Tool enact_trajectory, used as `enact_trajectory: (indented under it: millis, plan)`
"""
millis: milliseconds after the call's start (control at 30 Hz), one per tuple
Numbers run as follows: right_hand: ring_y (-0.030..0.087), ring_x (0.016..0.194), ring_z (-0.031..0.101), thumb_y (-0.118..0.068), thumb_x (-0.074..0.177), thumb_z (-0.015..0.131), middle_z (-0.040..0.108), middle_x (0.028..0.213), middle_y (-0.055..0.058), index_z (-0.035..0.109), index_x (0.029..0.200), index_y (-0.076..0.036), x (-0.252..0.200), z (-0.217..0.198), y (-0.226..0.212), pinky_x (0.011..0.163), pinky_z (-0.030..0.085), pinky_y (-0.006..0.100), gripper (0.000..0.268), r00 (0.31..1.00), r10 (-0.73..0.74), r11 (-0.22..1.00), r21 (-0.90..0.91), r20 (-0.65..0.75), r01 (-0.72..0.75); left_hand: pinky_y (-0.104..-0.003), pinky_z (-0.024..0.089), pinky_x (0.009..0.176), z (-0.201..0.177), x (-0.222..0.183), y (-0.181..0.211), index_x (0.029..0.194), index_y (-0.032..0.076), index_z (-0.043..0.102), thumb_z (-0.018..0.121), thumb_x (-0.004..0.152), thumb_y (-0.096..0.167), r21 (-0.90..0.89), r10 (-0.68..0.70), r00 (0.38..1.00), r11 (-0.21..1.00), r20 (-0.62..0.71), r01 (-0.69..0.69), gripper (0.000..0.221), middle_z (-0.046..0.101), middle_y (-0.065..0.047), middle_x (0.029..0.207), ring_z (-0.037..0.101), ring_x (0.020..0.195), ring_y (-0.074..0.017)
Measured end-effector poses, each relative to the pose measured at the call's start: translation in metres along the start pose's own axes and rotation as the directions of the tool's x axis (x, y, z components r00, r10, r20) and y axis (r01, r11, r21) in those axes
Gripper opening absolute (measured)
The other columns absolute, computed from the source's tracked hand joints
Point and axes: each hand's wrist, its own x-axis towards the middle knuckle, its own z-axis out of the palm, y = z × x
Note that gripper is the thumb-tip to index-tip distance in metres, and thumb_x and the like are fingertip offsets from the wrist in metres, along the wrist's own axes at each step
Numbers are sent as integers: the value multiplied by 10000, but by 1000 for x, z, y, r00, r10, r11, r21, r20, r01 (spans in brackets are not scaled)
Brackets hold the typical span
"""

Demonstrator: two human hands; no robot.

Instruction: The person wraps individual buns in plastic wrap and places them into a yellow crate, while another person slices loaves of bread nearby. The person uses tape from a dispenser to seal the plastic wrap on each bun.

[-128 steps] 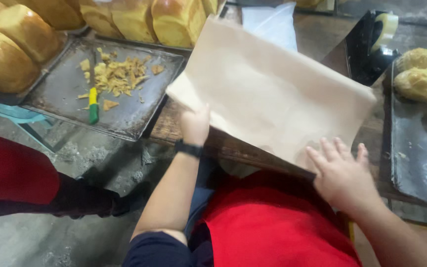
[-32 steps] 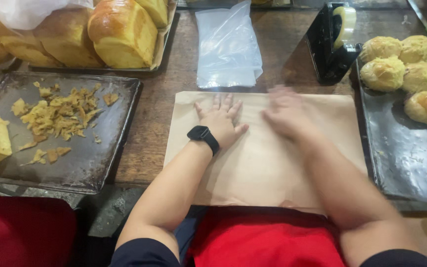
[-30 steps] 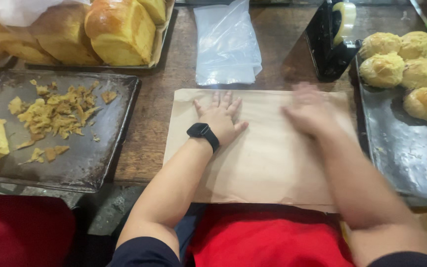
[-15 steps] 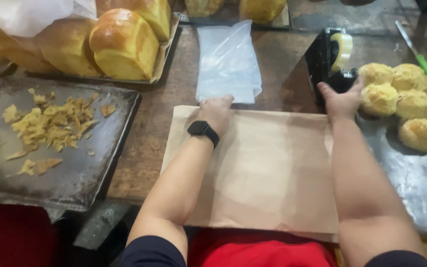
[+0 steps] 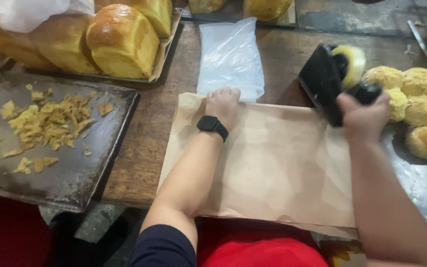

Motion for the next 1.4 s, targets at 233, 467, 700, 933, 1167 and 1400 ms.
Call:
enact_trajectory:
  millis: [233, 467, 700, 933, 1167, 1400]
  plan:
    - [433, 1291, 437, -79, 802, 919, 429, 1389, 320, 327, 1409, 121, -58, 0, -25, 1074, 346, 512, 871, 913, -405, 881, -246, 50, 404, -464, 443, 940, -16, -3, -19, 792, 184, 731, 654, 809, 210, 119, -5, 990, 993, -139, 21, 83, 695, -55, 1040, 621, 1092, -290]
    - [314, 1195, 630, -118, 789, 816, 647, 1299, 182, 668, 1169, 20, -148, -7, -74, 1003, 503, 394, 430, 765, -333, 914, -11, 552, 405, -463, 489, 825, -5, 17, -36, 812, 169, 787, 646, 818, 225, 357, 81, 981, 923, 177, -141, 152, 708, -85, 946, 655, 970, -300]
    - [374, 1170, 615, -162, 820, 762, 669, 1235, 190, 719, 1023, -43, -183, -13, -75, 964, 518, 430, 240, 602, -298, 849, -83, 741, 522, -437, 572, 816, -17, 42, -39, 901, 144, 797, 676, 878, 147, 360, -40, 968, 932, 248, -53, 123, 752, -130, 970, 732, 932, -320]
    - [384, 1154, 615, -187, 801, 779, 675, 1196, 179, 712, 981, -48, -182, -13, -81, 951, 517, 440, 237, 592, -357, 828, -49, 723, 559, -451, 545, 796, -55, 54, -29, 879, 77, 748, 767, 895, 285, -252, -103, 994, 963, -24, 94, 209, 727, -149, 924, 691, 874, -339]
    - [228, 1066, 684, -128, 918, 732, 705, 1170, 119, 720, 1077, -35, -178, -26, -29, 909, 561, 322, 184, 838, -97, 995, 30, 537, 96, -449, 524, 827, -100, -35, 57, 860, 103, 633, 588, 894, 152, 205, 482, 873, 849, 79, -487, 75, 650, -105, 844, 640, 832, -289]
    - [216, 867, 632, -201, 1117, 590, 670, 1028, 108, 667, 1020, -14, 8, -229, 175, 779, 547, 331, 225, 905, -400, 669, -629, 143, 395, -538, 431, 1012, -145, -156, 120, 1000, 74, 659, 612, 872, 203, -204, 465, 820, 885, 333, -419, 188, 639, -154, 1211, 577, 1181, -342]
